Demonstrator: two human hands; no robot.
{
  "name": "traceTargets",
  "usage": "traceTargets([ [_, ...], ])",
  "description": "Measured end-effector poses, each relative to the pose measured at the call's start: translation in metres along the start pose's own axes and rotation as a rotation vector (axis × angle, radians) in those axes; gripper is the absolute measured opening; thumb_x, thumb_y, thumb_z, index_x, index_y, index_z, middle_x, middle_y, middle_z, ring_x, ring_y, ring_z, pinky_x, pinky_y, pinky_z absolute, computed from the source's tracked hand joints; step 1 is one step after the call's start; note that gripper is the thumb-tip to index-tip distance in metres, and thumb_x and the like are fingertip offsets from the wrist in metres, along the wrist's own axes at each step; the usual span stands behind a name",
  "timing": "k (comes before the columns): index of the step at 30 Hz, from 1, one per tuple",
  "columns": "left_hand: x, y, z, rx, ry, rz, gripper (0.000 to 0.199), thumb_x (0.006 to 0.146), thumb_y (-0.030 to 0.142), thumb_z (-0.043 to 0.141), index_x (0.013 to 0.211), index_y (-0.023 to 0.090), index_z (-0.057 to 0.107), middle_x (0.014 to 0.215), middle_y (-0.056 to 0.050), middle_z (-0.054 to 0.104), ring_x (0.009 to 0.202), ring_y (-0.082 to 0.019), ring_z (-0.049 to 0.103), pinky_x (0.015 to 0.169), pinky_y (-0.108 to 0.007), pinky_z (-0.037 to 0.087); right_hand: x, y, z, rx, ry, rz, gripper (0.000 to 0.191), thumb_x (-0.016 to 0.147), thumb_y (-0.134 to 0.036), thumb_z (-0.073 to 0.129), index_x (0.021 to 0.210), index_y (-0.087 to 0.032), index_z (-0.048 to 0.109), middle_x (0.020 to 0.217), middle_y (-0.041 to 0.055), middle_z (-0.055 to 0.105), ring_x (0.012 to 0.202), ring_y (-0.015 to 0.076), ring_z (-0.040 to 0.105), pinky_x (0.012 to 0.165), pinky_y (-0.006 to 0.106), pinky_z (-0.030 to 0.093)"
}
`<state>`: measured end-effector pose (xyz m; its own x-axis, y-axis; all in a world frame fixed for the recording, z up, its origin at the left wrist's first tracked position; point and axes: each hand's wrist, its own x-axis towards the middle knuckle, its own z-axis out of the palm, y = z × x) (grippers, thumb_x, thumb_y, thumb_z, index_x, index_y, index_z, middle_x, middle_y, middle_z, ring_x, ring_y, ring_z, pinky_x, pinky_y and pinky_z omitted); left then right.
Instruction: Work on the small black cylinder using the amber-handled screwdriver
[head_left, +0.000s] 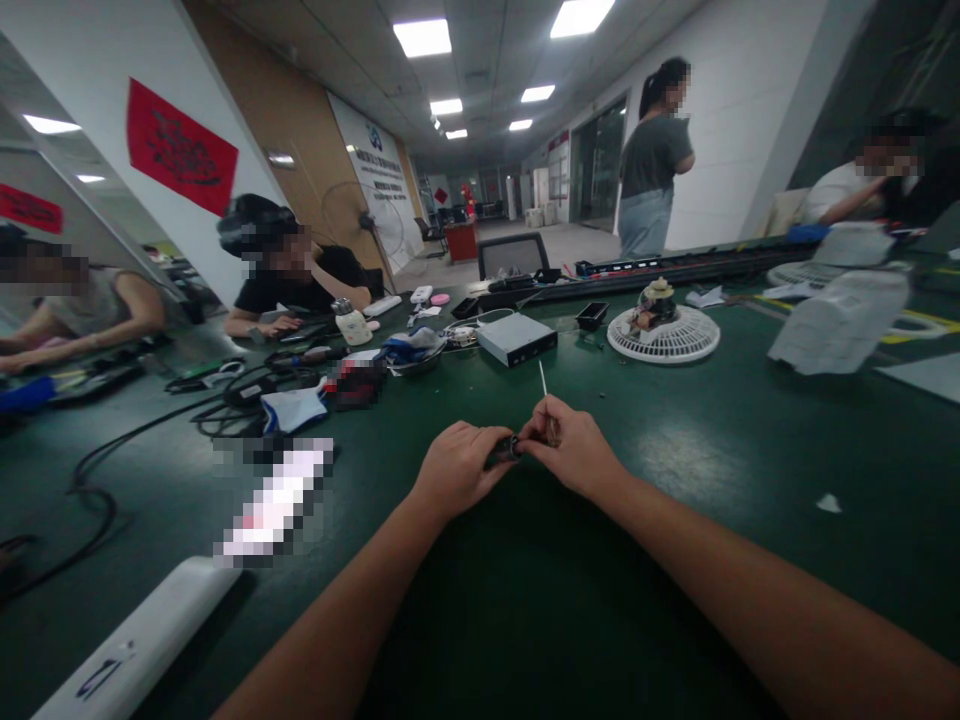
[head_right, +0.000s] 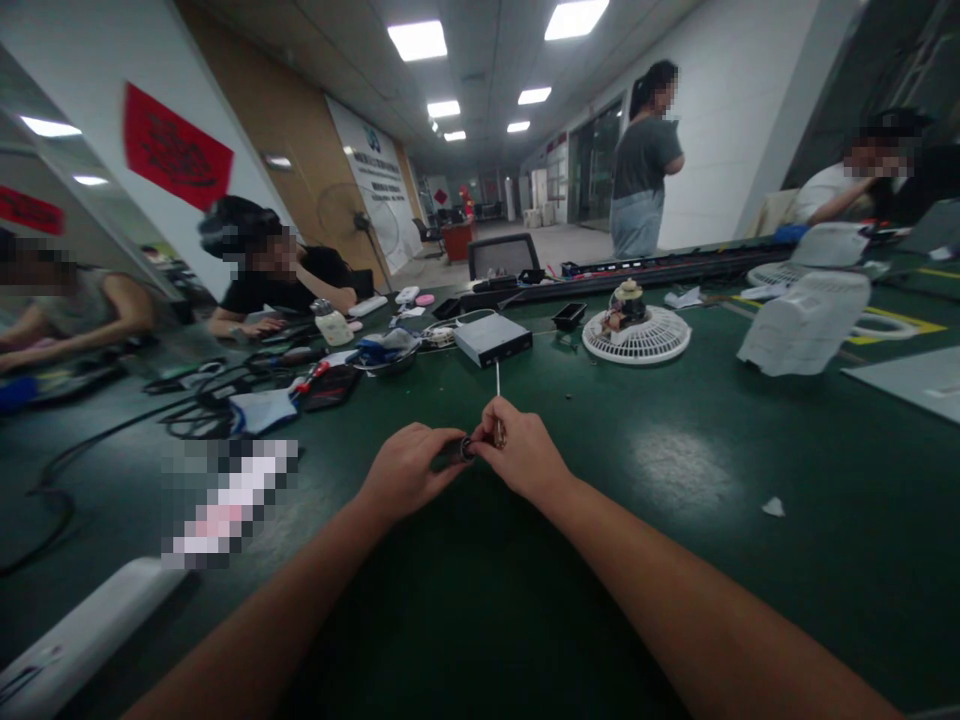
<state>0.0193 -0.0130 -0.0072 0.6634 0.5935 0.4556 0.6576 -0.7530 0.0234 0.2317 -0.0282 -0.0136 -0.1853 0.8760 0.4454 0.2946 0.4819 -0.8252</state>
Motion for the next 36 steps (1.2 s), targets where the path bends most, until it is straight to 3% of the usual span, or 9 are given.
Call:
traceTargets([
  [6,0.001,0.002,0.001,-0.021,0.005,-0.036,0.030,0.090,0.040,0.067,0.113,0.021,0.063,0.098,-0.005,0.074,0.084,-0.021,0.066,0.078,-0.036,0.050,-0.002,-0.005,0.002,0.078,0.016,0.005,0.030,0.080,-0.014,0.071,0.082,-0.025,0.044,0.084,0.0004,0.073,0.079,0.0187,0.072,0.073,0.032,0.054],
  [12,0.000,-0.001,0.003,-0.024,-0.004,0.042,0.026,0.088,0.024,0.066,0.113,0.019,0.062,0.103,-0.006,0.073,0.092,-0.023,0.065,0.088,-0.039,0.049,-0.002,-0.011,0.006,-0.236,0.064,0.018,0.034,0.075,-0.022,0.080,0.086,-0.025,0.048,0.077,-0.0031,0.065,0.063,0.0159,0.059,0.059,0.028,0.044],
  [18,0.001,-0.003,0.008,-0.050,0.063,-0.146,0.021,0.086,0.026,0.068,0.105,0.021,0.061,0.094,-0.004,0.071,0.087,-0.022,0.065,0.083,-0.037,0.049,-0.003,-0.004,0.007,-0.226,0.050,-0.035,0.011,0.097,-0.030,0.058,0.105,-0.023,0.055,0.084,0.0014,0.068,0.069,0.0170,0.062,0.065,0.030,0.046],
  [22,0.002,-0.010,0.010,-0.050,0.130,-0.303,0.028,0.080,0.021,0.071,0.105,0.021,0.059,0.095,-0.004,0.069,0.089,-0.023,0.064,0.082,-0.037,0.048,-0.005,-0.005,0.004,-0.075,0.035,-0.140,0.025,0.104,-0.038,0.046,0.118,-0.023,0.060,0.091,0.0039,0.071,0.075,0.0179,0.065,0.069,0.031,0.048],
  [25,0.002,-0.017,0.011,-0.053,0.160,-0.380,0.021,0.078,0.016,0.068,0.098,0.020,0.062,0.094,-0.004,0.068,0.088,-0.022,0.064,0.080,-0.036,0.048,-0.008,-0.008,0.001,-0.043,0.026,-0.275,0.027,0.102,-0.038,0.047,0.107,-0.023,0.069,0.094,0.0062,0.071,0.089,0.0213,0.067,0.080,0.035,0.049],
  [29,0.001,-0.022,0.011,-0.101,0.149,-0.407,0.013,0.075,0.011,0.067,0.085,0.021,0.066,0.092,-0.003,0.065,0.085,-0.021,0.063,0.076,-0.034,0.048,-0.010,-0.015,0.001,-0.068,-0.063,-0.328,0.026,0.101,-0.034,0.049,0.097,-0.022,0.073,0.092,0.0067,0.073,0.088,0.0217,0.067,0.083,0.037,0.050],
  [36,0.000,-0.021,0.013,-0.139,0.142,-0.369,0.013,0.076,0.009,0.065,0.081,0.021,0.067,0.090,-0.003,0.061,0.082,-0.018,0.059,0.074,-0.032,0.047,-0.009,-0.019,0.006,-0.126,-0.174,-0.318,0.020,0.098,-0.025,0.053,0.104,-0.022,0.072,0.098,0.0064,0.073,0.092,0.0204,0.068,0.085,0.035,0.051],
])
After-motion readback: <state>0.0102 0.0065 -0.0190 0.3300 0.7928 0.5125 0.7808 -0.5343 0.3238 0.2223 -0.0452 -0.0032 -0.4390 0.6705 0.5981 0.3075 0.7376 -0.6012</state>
